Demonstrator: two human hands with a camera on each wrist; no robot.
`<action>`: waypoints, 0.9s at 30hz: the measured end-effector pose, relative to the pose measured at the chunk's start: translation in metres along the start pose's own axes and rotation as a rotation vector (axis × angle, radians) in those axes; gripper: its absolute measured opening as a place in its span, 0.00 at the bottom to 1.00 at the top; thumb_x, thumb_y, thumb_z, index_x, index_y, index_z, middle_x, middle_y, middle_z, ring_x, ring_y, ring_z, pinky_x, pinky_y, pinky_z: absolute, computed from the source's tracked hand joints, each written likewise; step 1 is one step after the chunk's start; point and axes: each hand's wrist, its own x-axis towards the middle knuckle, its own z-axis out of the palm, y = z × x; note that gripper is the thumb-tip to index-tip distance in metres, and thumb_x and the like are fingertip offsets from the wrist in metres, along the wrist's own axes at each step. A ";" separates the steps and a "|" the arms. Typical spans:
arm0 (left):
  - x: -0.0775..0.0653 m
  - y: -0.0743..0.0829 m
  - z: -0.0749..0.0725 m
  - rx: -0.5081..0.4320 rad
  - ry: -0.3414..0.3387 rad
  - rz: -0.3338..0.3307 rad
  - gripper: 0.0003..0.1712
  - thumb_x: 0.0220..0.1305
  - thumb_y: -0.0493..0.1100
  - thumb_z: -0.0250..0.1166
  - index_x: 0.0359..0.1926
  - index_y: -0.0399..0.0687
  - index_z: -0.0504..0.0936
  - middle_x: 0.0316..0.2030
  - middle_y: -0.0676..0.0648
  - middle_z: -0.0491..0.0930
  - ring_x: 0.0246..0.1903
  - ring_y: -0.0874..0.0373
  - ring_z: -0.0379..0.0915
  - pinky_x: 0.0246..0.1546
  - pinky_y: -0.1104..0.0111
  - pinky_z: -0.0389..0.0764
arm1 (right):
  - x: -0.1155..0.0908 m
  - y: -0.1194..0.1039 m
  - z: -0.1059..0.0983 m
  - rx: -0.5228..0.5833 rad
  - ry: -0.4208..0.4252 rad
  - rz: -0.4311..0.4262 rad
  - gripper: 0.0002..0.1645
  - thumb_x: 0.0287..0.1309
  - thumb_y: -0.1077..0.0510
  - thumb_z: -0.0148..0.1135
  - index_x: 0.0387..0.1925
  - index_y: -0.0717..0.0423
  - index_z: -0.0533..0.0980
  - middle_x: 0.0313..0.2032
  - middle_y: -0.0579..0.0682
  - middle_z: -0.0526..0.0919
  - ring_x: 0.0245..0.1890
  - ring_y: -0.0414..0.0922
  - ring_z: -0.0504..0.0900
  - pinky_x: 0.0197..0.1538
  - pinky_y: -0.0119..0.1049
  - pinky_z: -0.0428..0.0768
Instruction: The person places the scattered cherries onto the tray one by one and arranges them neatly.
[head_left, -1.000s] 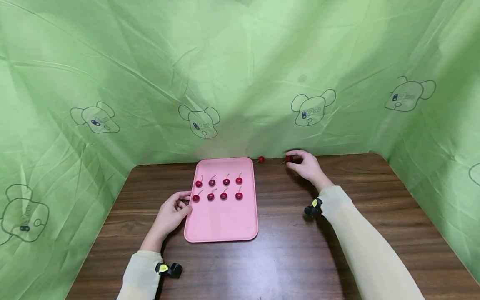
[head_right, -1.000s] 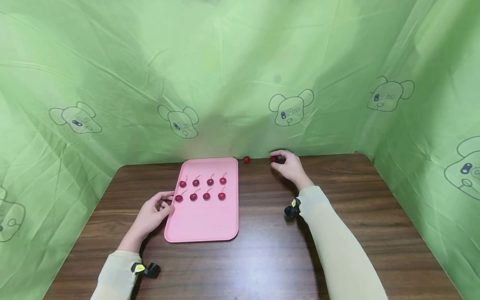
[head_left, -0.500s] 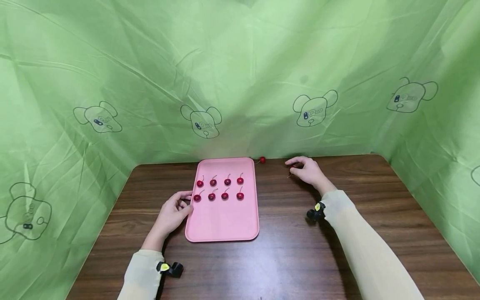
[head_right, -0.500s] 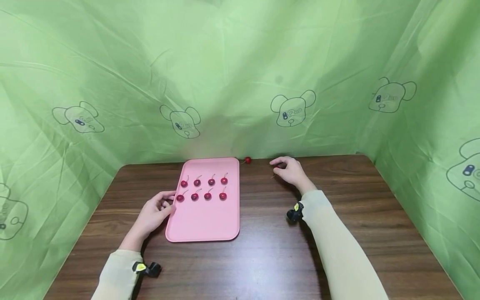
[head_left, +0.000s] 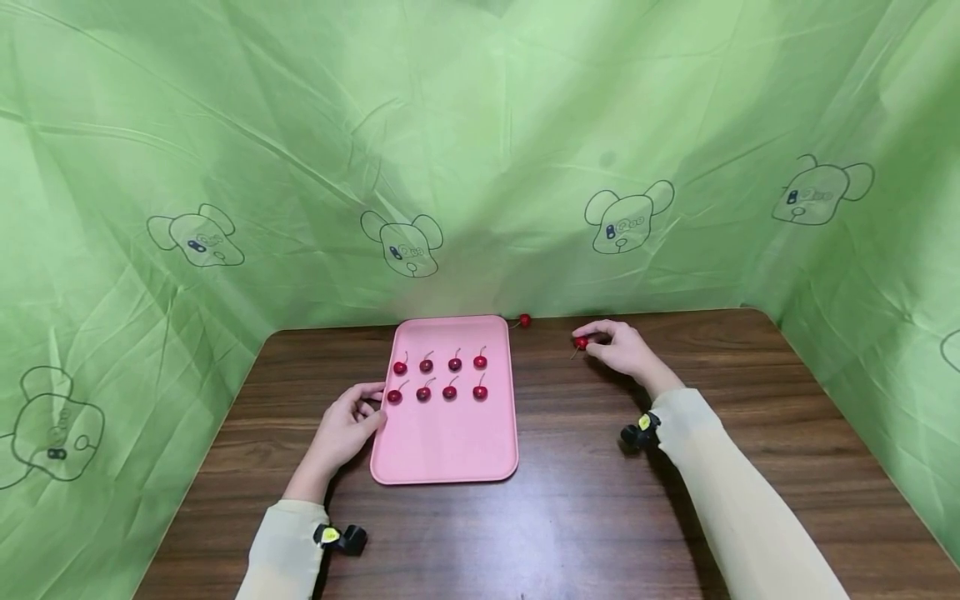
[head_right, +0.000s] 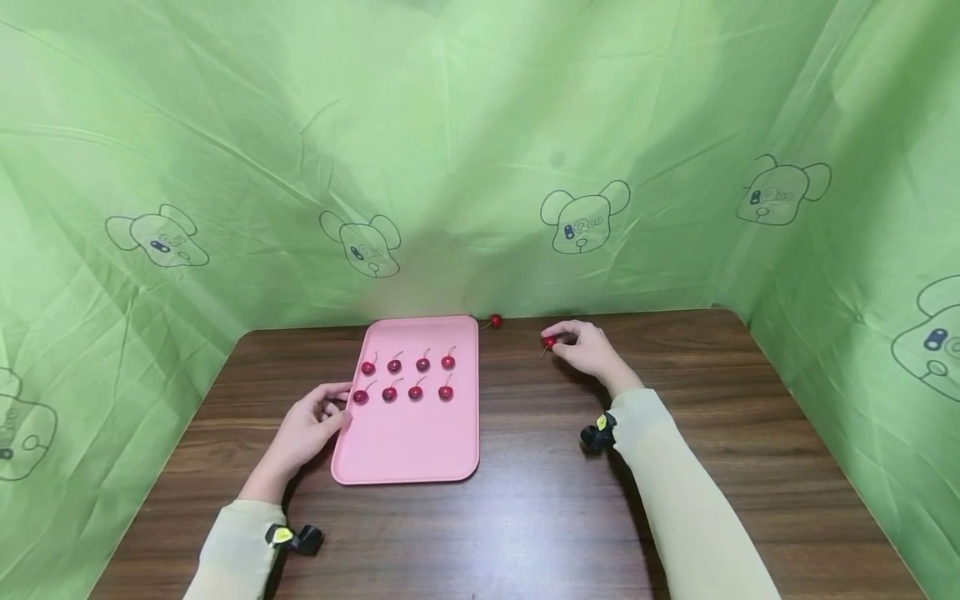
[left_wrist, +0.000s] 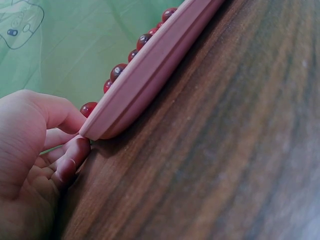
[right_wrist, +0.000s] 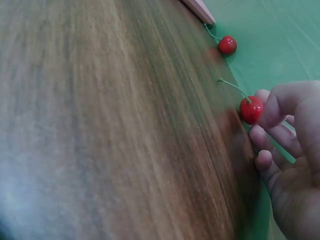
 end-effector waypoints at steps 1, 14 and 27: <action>0.000 0.000 0.000 0.002 0.000 -0.002 0.25 0.69 0.34 0.72 0.66 0.43 0.83 0.51 0.43 0.86 0.38 0.56 0.78 0.37 0.72 0.77 | -0.001 0.000 0.000 0.002 -0.003 0.005 0.20 0.67 0.64 0.67 0.59 0.54 0.88 0.47 0.55 0.90 0.47 0.48 0.83 0.51 0.39 0.76; -0.001 0.001 0.000 -0.019 0.003 0.000 0.25 0.69 0.33 0.71 0.66 0.43 0.84 0.50 0.43 0.86 0.38 0.56 0.77 0.36 0.73 0.76 | -0.024 -0.007 0.008 0.083 -0.048 -0.001 0.18 0.67 0.63 0.72 0.57 0.58 0.87 0.43 0.55 0.90 0.44 0.47 0.84 0.46 0.33 0.78; -0.001 0.002 0.001 0.002 -0.006 -0.018 0.25 0.70 0.34 0.71 0.66 0.45 0.83 0.51 0.45 0.85 0.39 0.53 0.77 0.37 0.70 0.77 | -0.038 -0.015 0.027 0.107 -0.031 -0.045 0.17 0.65 0.61 0.77 0.54 0.58 0.88 0.42 0.54 0.90 0.42 0.48 0.84 0.45 0.32 0.79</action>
